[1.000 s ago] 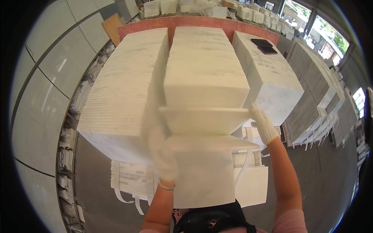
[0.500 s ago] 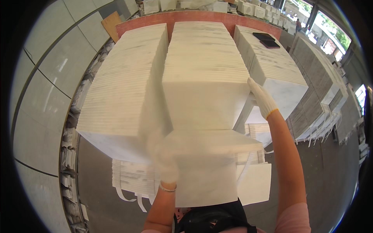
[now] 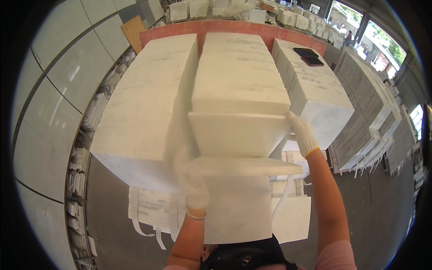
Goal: The person repeatedly picks up white rectangular tiles from a stack and places them onto a growing floor layout. They handle the tiles one at a time, aligning each piece with adjacent tiles already laid out on the floor.
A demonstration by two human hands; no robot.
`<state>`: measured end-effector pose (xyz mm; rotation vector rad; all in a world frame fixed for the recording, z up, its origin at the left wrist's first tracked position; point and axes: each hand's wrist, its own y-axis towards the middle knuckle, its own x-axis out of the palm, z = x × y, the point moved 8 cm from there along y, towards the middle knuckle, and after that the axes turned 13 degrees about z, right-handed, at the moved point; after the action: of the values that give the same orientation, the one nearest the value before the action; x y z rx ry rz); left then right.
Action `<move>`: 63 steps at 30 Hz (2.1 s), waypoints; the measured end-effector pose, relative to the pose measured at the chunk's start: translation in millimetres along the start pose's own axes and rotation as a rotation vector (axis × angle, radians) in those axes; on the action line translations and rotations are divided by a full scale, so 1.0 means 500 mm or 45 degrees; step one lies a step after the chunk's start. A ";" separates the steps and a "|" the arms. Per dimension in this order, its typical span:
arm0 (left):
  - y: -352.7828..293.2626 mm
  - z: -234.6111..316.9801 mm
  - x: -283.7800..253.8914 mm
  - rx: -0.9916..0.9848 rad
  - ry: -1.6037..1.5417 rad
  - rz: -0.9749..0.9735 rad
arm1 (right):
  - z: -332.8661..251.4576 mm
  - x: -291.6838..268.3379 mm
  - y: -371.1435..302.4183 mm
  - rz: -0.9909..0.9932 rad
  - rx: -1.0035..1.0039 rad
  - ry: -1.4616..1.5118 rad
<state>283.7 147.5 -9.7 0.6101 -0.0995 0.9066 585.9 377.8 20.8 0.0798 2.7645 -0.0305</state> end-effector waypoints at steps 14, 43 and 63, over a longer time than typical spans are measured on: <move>-0.010 0.013 0.000 0.088 0.304 -0.018 | 0.181 -0.038 -0.250 -0.426 -0.224 0.041; 0.099 -0.313 -0.025 0.621 1.332 -0.365 | 0.190 0.044 -0.057 -0.045 -0.321 -0.484; 0.047 -0.035 0.132 0.224 0.557 -0.633 | 0.183 -0.210 -0.173 -0.089 -0.238 -0.103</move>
<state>304.1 214.5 8.1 0.5511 0.5110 0.5477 711.9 282.8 -24.7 -0.0663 2.6737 0.2017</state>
